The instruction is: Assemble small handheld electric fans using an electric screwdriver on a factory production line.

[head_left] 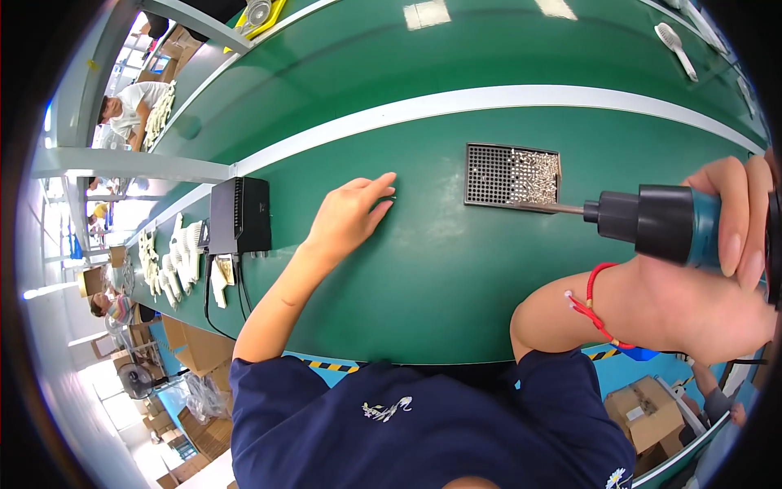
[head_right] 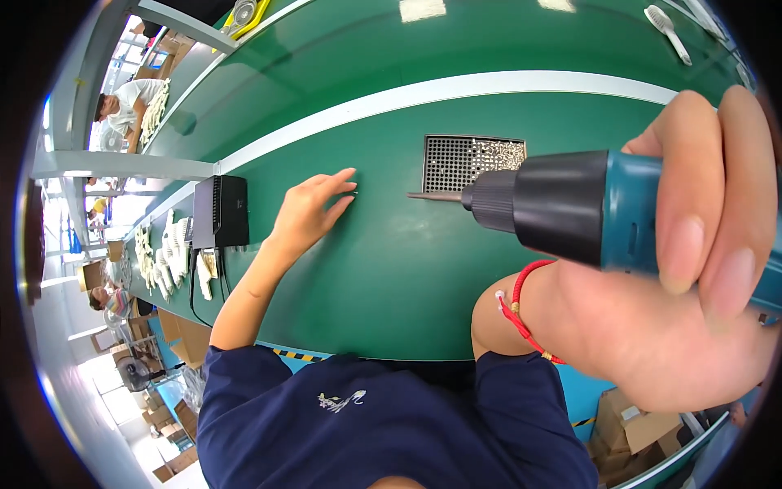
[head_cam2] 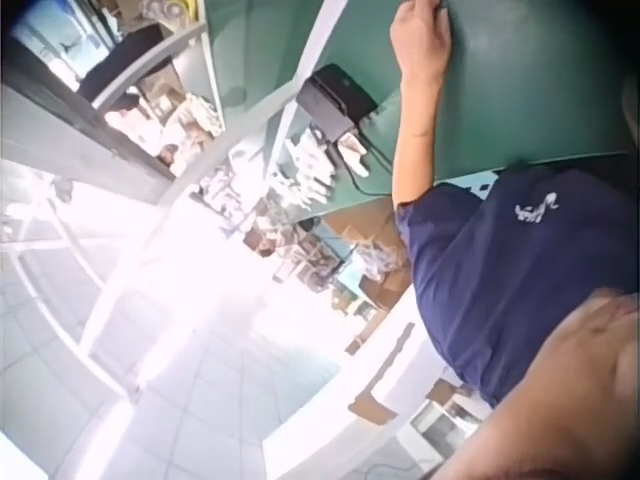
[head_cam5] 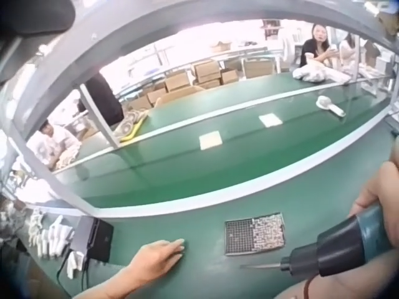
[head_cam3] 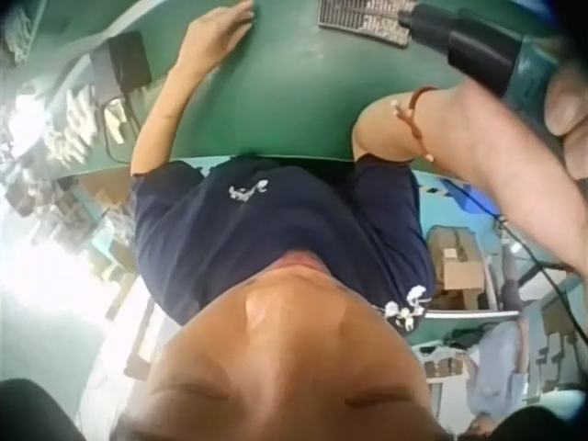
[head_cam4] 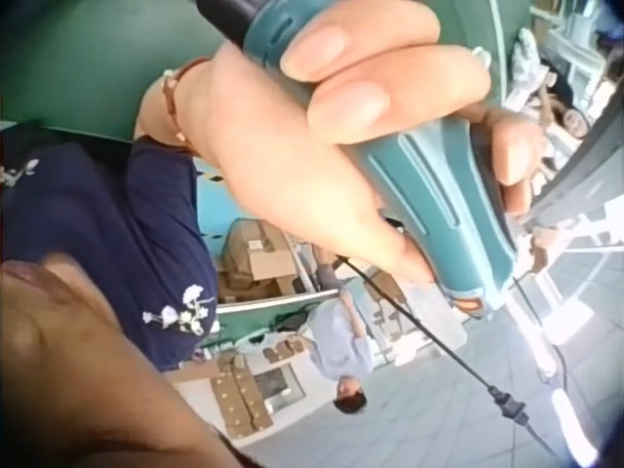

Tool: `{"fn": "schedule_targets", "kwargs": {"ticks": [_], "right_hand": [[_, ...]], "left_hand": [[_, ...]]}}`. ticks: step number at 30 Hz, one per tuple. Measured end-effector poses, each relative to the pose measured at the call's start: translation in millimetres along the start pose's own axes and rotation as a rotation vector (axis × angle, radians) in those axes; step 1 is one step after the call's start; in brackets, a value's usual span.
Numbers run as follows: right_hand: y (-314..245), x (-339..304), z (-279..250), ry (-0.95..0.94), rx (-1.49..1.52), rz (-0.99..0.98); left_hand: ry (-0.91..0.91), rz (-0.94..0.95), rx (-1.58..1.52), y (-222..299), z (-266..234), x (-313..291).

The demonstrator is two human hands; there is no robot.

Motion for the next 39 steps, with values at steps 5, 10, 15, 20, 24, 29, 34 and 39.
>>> {"fn": "schedule_targets", "kwargs": {"ticks": [5,10,15,20,24,29,34,39], "right_hand": [[-0.5,5.6,-3.7,-0.004,0.013,-0.014],[-4.5,8.1,-8.7,0.006,0.022,-0.034],[-5.2,14.6,-12.7,0.013,0.029,-0.039],[-10.2,19.1,-21.8,0.022,0.049,-0.053],[-11.5,24.6,-28.3,0.034,0.046,-0.073],[-11.9,24.0,-28.6,0.029,0.06,-0.084],[-23.1,36.6,-60.0,0.055,0.082,-0.083],[-26.5,38.9,-71.0,0.059,0.11,-0.075]], "left_hand": [[0.052,0.163,0.208,-0.6,10.2,-3.3],[-0.048,0.298,0.299,0.0,6.5,-0.9],[-0.236,0.459,0.532,25.5,4.2,13.0],[-0.278,0.487,0.563,39.2,10.8,32.0],[-0.099,0.343,0.093,66.6,20.0,79.6],[-0.092,0.366,0.006,67.7,48.7,108.5],[-0.174,0.351,-0.029,59.0,43.9,110.6],[-0.104,0.301,-0.196,53.1,38.4,103.3]]}}
Point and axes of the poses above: each hand's wrist, its own x-axis towards the middle knuckle, its own z-axis out of the palm, y = z × x, the point moved 1 cm from there along x, towards the middle knuckle, and after that the axes turned 3 degrees about y, right-handed, at the moved point
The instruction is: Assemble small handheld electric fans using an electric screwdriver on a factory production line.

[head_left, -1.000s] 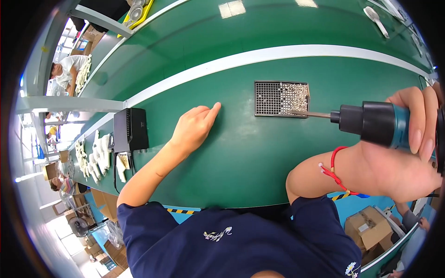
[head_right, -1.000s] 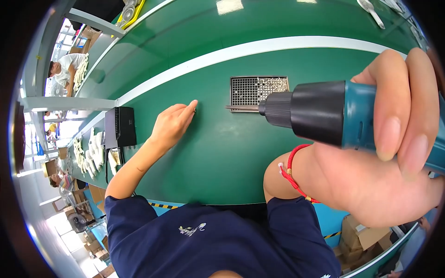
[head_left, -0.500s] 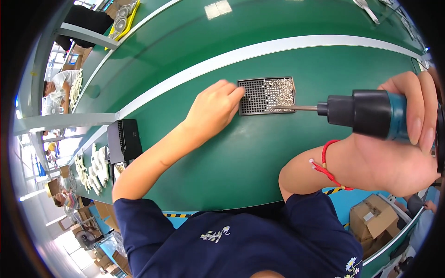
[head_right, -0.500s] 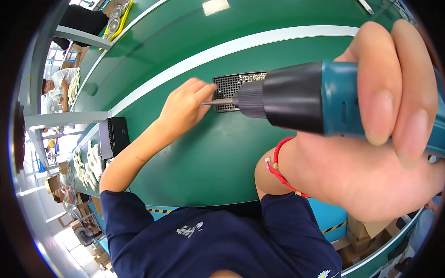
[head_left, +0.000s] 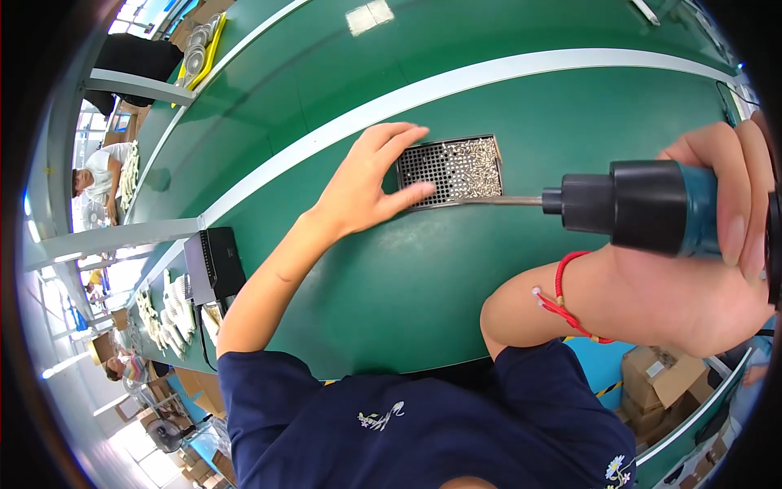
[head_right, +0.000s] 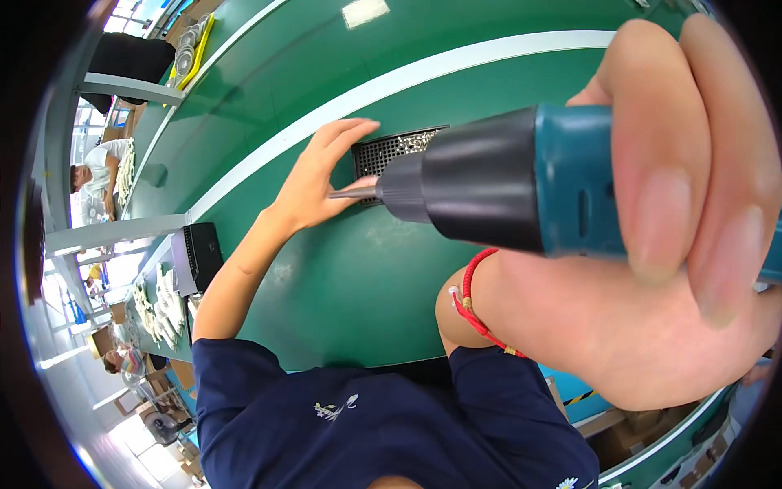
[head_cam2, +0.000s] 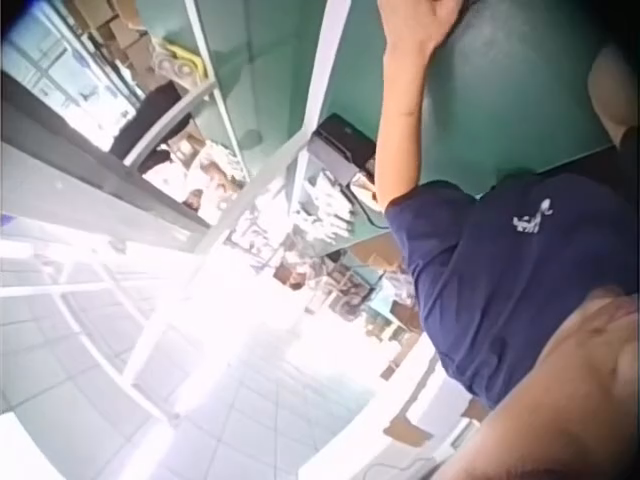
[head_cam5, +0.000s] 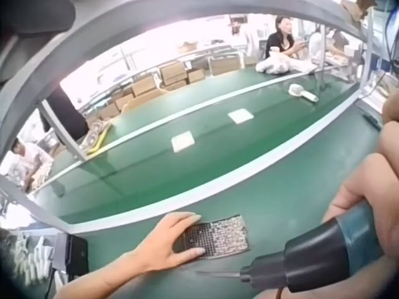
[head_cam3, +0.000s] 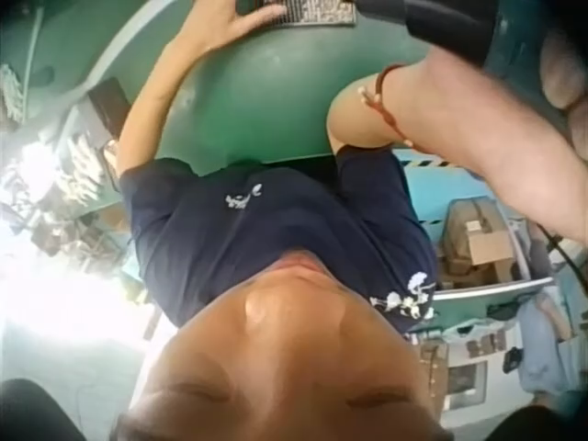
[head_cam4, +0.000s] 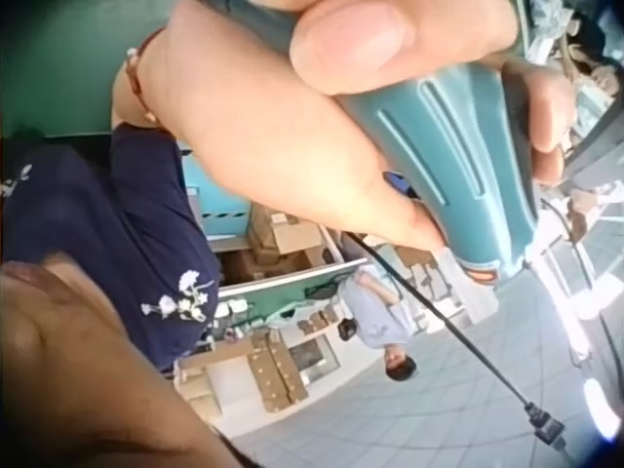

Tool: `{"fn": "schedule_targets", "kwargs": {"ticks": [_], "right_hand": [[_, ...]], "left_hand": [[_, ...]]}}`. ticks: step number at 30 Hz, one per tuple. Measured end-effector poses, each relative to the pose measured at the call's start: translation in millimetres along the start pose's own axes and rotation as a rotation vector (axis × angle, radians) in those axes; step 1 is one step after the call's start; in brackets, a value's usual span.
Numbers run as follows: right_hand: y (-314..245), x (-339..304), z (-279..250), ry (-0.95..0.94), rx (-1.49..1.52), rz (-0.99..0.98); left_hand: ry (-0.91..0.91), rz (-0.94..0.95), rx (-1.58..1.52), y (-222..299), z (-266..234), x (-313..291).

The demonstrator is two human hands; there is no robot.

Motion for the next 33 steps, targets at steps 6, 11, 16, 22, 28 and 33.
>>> {"fn": "schedule_targets", "kwargs": {"ticks": [6,11,16,22,28,33], "right_hand": [[0.6,2.4,3.3,-0.005,0.042,0.003],[3.2,2.1,8.6,-0.024,0.072,0.016],[7.4,-0.5,15.8,-0.04,0.093,0.008],[-3.1,2.3,-3.5,-0.04,0.122,0.014],[-2.6,4.8,-2.1,-0.055,0.155,0.029],[8.9,0.1,7.7,-0.055,0.177,0.031]], "left_hand": [[-0.111,-0.145,-0.053,5.6,7.0,-26.9],[0.004,-0.019,-0.034,31.0,-0.7,-18.3],[-0.108,0.18,0.077,36.8,12.7,-5.3],[-0.105,0.117,0.111,37.1,20.7,-15.6],[-0.032,0.129,0.132,40.1,27.3,-0.7],[-0.239,0.331,0.15,39.9,40.2,8.5]]}}
Point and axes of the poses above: each hand's wrist, its own x-axis towards the middle knuckle, its own z-axis out of the palm, y = z × x, the point moved 1 cm from there along x, towards the middle knuckle, and after that the axes turned 3 degrees about y, right-handed, at the moved point
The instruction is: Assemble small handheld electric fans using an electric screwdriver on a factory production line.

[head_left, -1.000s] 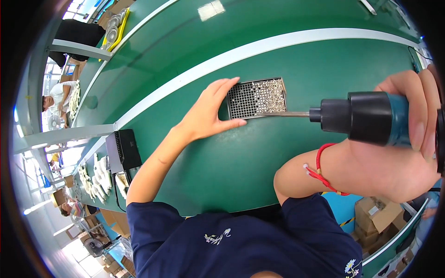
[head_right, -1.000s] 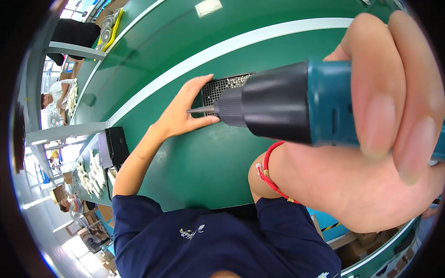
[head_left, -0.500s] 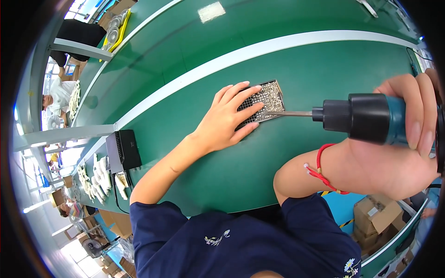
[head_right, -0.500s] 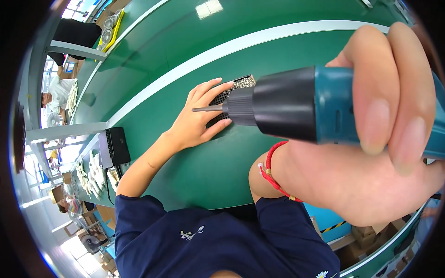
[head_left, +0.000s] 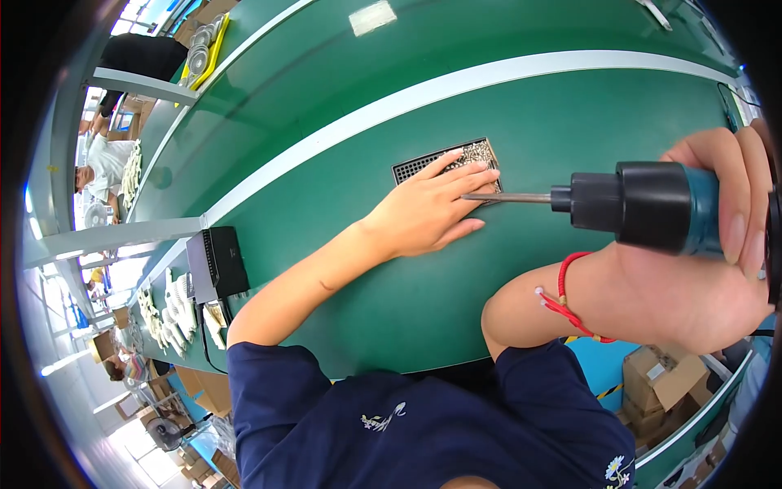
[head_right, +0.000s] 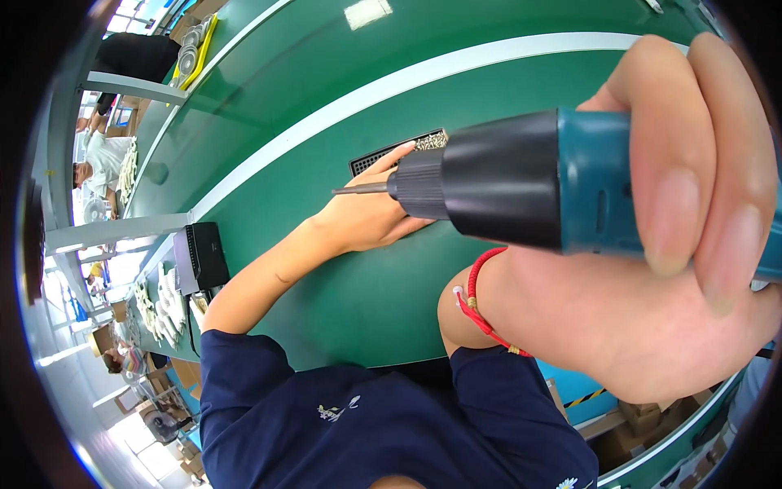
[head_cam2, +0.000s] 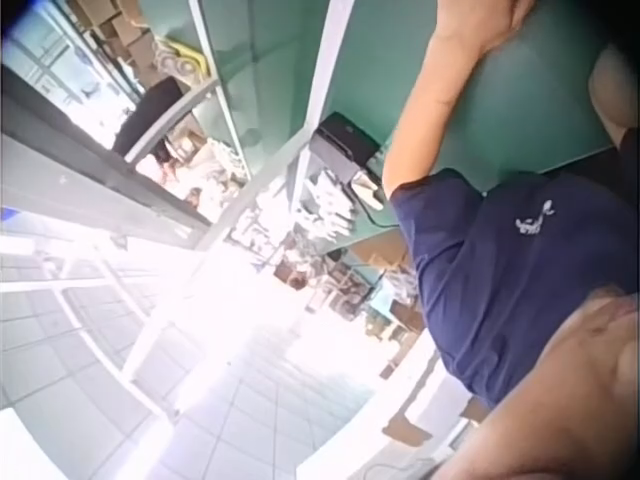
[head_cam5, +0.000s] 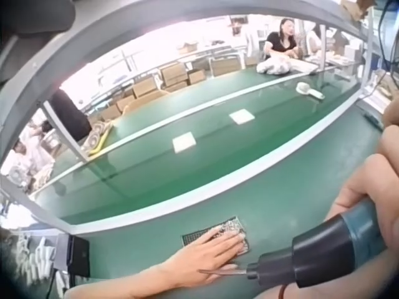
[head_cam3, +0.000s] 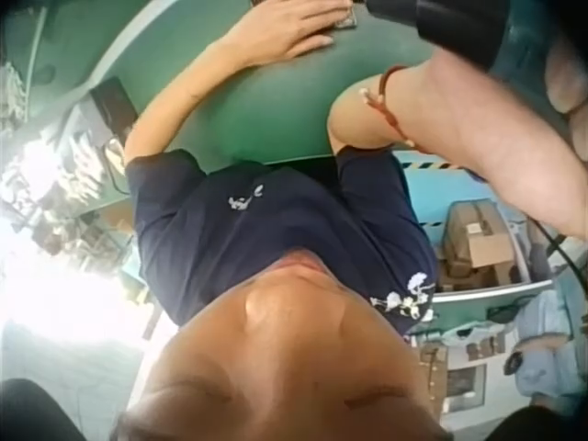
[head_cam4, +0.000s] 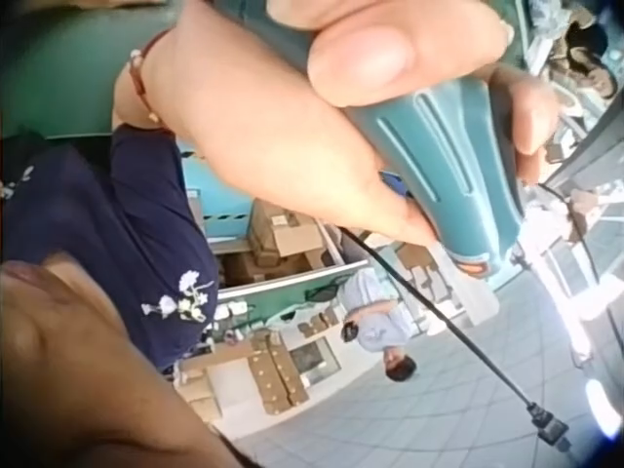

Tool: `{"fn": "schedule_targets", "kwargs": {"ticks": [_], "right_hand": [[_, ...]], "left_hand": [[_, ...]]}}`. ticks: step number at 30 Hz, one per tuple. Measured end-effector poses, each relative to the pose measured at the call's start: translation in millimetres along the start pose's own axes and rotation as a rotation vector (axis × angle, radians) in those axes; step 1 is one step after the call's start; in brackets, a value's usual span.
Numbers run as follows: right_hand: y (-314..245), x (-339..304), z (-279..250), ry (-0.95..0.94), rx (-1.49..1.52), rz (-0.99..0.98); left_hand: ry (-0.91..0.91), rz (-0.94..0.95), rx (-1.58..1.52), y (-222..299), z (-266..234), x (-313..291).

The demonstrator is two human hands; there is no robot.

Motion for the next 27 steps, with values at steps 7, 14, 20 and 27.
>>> {"fn": "schedule_targets", "kwargs": {"ticks": [7,14,20,27], "right_hand": [[-13.3,0.2,-26.9,0.038,0.029,0.004],[-14.3,-1.5,-23.5,0.022,0.072,0.025],[-18.8,-2.1,-32.1,0.001,0.118,0.038],[-22.3,3.7,-33.2,-0.014,0.157,0.043]], "left_hand": [[-0.024,-0.102,-0.001,5.0,-26.5,-54.4],[0.048,-0.166,0.03,-1.0,-41.6,-52.4],[-0.075,-0.119,0.041,-9.2,-24.3,-61.9],[0.101,-0.198,0.039,-8.0,-35.9,-63.2]]}}
Point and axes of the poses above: each hand's wrist, its own x-axis towards the middle knuckle, its own z-axis out of the palm, y = z × x, the point moved 1 cm from there along x, towards the middle knuckle, and after that the axes turned 3 degrees about y, right-handed, at the moved point
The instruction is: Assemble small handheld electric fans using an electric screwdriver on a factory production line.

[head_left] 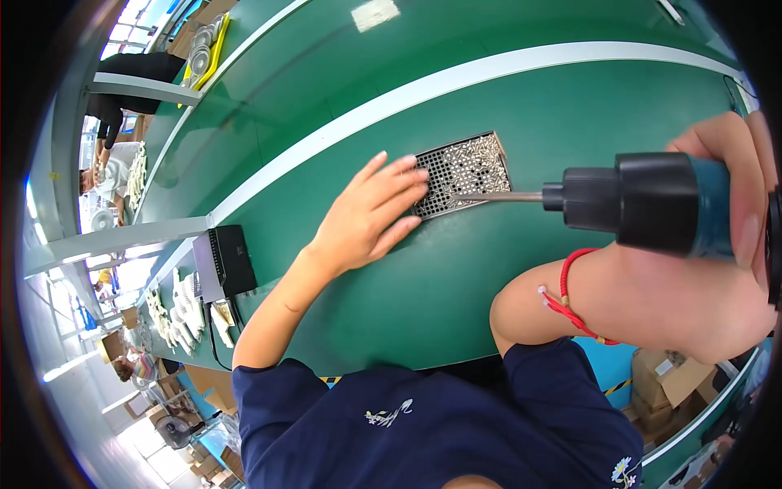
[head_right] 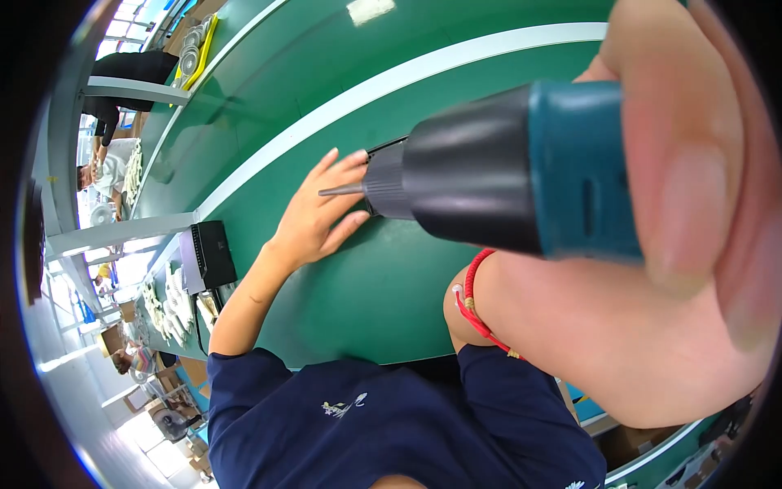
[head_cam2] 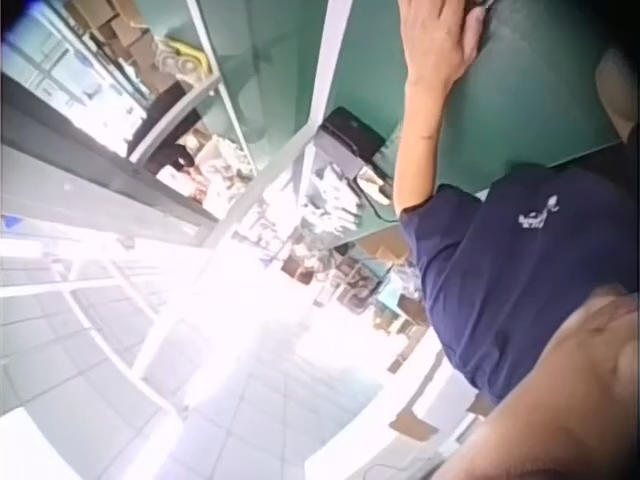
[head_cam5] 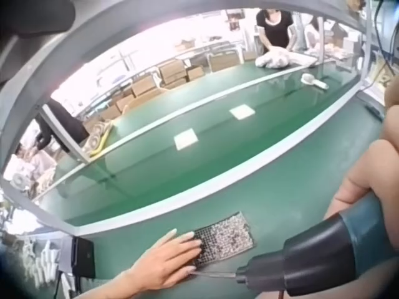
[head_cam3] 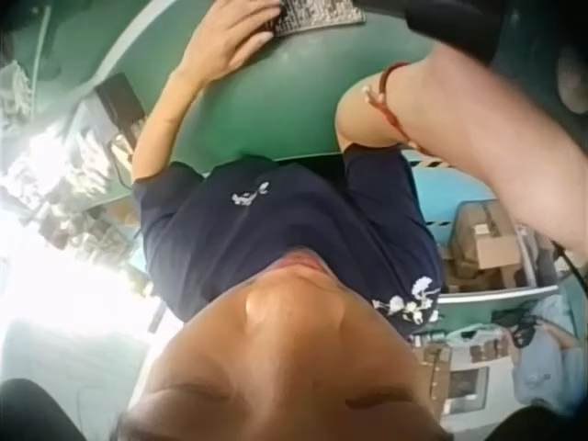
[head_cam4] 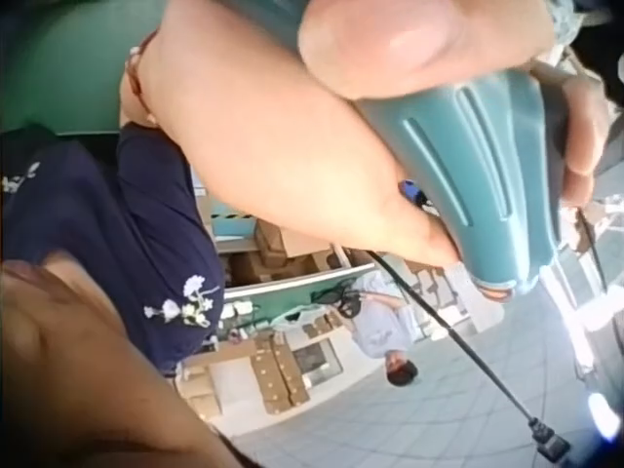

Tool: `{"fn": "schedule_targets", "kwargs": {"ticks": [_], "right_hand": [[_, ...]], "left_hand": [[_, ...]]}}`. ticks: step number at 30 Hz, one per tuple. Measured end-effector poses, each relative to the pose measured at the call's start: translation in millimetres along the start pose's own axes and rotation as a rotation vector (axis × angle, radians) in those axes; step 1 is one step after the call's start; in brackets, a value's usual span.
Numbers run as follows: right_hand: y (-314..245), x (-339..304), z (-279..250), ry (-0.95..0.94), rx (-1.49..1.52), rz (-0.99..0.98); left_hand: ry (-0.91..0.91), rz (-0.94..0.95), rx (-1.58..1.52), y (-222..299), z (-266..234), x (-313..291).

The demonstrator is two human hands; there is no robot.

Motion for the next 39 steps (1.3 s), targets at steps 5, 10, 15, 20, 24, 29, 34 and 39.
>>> {"fn": "schedule_targets", "kwargs": {"ticks": [5,10,15,20,24,29,34,39], "right_hand": [[29.1,-3.1,20.2,-0.022,0.022,-0.001],[32.6,-6.0,25.2,-0.058,0.052,0.012],[25.4,-6.4,30.2,-0.084,0.069,0.039],[32.3,-9.9,28.1,-0.104,0.093,0.066],[33.1,-9.7,30.8,-0.122,0.108,0.077],[44.4,-7.9,34.5,-0.128,0.129,0.076],[14.0,-0.3,15.7,-0.143,0.162,0.095],[35.2,-4.1,28.2,-0.149,0.179,0.085]], "left_hand": [[-0.074,0.075,-0.112,4.0,18.8,-7.4],[0.096,0.034,-0.132,-8.9,12.8,-18.7],[0.061,-0.063,-0.085,4.2,19.1,-26.1],[0.066,-0.095,-0.141,23.1,29.3,-18.2],[0.02,-0.055,-0.102,21.0,33.8,-13.3],[0.138,-0.064,-0.138,15.7,34.0,-16.1],[0.099,-0.042,-0.045,18.8,32.1,-13.1],[0.144,-0.119,-0.136,13.9,33.4,-17.9]]}}
Point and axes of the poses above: each hand's wrist, its own x-axis towards the middle knuckle, its own z-axis out of the palm, y = z × x, the point moved 1 cm from there along x, towards the middle knuckle, and after that the axes turned 3 degrees about y, right-handed, at the moved point
